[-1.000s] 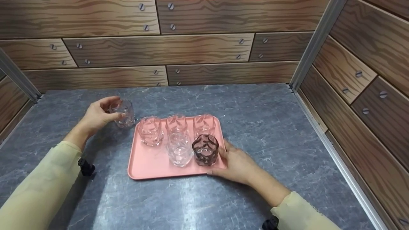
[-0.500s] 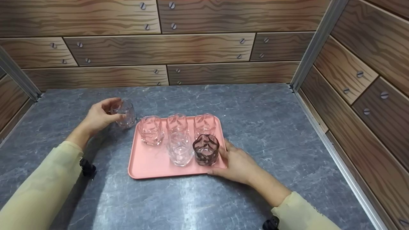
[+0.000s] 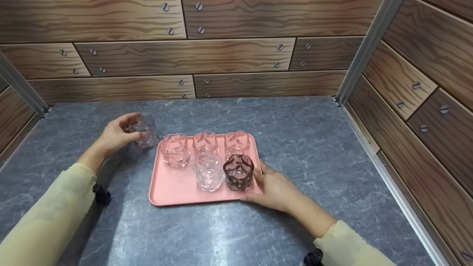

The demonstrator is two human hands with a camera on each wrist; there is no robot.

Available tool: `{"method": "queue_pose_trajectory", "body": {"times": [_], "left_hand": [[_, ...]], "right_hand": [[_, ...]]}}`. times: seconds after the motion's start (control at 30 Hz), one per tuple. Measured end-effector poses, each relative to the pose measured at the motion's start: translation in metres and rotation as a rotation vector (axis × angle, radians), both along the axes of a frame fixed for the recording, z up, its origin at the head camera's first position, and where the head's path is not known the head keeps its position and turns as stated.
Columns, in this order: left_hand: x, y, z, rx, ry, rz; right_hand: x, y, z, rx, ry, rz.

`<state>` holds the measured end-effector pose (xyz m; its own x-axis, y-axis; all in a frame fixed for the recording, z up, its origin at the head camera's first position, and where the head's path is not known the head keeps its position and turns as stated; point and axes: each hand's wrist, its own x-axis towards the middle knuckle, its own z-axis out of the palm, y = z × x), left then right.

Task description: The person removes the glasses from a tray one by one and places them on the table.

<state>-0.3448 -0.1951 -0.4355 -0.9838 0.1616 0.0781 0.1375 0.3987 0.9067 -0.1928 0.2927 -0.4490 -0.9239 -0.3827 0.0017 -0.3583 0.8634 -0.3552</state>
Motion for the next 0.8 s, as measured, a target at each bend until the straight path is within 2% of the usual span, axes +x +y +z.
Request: {"method": "queue_pose_trajectory", "body": {"times": [0.17, 0.3, 0.4, 0.6, 0.73, 0.8], "left_hand": [[0.009, -0.001, 0.011, -0.010, 0.029, 0.028], [0.017, 0.000, 0.026, -0.027, 0.089, 0.061], [0.025, 0.004, 0.038, -0.038, 0.142, 0.059], [0.045, 0.022, 0.052, -0.010, 0.245, 0.001], [0.058, 0.037, 0.052, 0.046, 0.246, -0.061], [0.065, 0.045, 0.049, 0.056, 0.222, -0.085]], "right_hand": [[0.000, -0.001, 0.002, 0.015, -0.008, 0.000], [-0.001, -0.001, 0.003, 0.022, -0.015, -0.007], [-0.001, 0.000, 0.003, 0.017, -0.022, -0.009], [-0.003, 0.003, 0.003, 0.007, -0.021, 0.023], [-0.005, 0.008, 0.005, 0.005, -0.003, 0.076], [-0.007, 0.010, 0.005, 0.003, 0.008, 0.105]]}}
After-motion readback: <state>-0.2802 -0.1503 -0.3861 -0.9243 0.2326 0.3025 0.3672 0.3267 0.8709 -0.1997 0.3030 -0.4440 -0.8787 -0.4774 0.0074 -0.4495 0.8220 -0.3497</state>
